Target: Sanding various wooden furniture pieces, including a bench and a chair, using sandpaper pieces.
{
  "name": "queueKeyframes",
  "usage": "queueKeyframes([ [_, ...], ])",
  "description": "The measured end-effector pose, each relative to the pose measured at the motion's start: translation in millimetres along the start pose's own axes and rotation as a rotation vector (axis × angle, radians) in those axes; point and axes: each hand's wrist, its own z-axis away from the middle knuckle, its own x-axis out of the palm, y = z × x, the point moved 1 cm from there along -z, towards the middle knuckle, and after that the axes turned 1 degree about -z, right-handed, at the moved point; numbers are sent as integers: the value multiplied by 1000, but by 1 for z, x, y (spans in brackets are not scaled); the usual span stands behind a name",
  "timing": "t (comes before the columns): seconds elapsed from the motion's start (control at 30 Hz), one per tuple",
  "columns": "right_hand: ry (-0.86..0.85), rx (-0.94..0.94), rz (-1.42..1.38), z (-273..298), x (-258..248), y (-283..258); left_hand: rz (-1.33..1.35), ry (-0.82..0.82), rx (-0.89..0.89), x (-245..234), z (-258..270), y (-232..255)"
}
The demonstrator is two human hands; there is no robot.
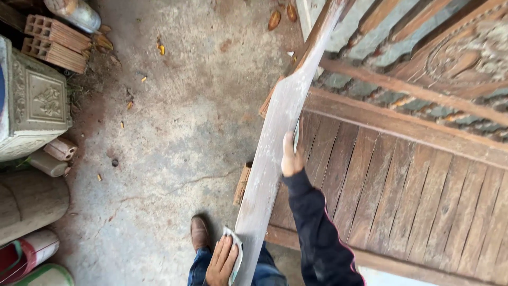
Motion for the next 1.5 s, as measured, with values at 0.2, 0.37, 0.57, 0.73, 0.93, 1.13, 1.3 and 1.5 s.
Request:
queueKeyframes([
  [0.2, -24, -128, 14, 177, 21, -47, 279, -135, 18, -50, -41, 28],
  [0.37, 100, 41, 22, 141, 28, 41, 363, -153, 55, -51, -42, 28],
  [0.57, 256, -22, 195, 224, 53, -15, 466, -113, 153, -69, -40, 1],
  [0.73, 269, -130, 465, 378, 100, 3, 624, -125, -6, -141, -26, -66],
  [0.93, 496, -259, 938, 322, 119, -17, 542, 4, -296, -215, -20, -142],
  [1.13, 513, -279, 991, 300, 123, -58, 504, -25, -315, -198, -38, -108],
  [1.3, 228, -211, 1118, 391, 144, -27, 421, -156, -343, -184, -76, -65],
  [1.5, 185, -297, 1289, 263, 135, -80, 294, -257, -232, -157, -108, -47],
])
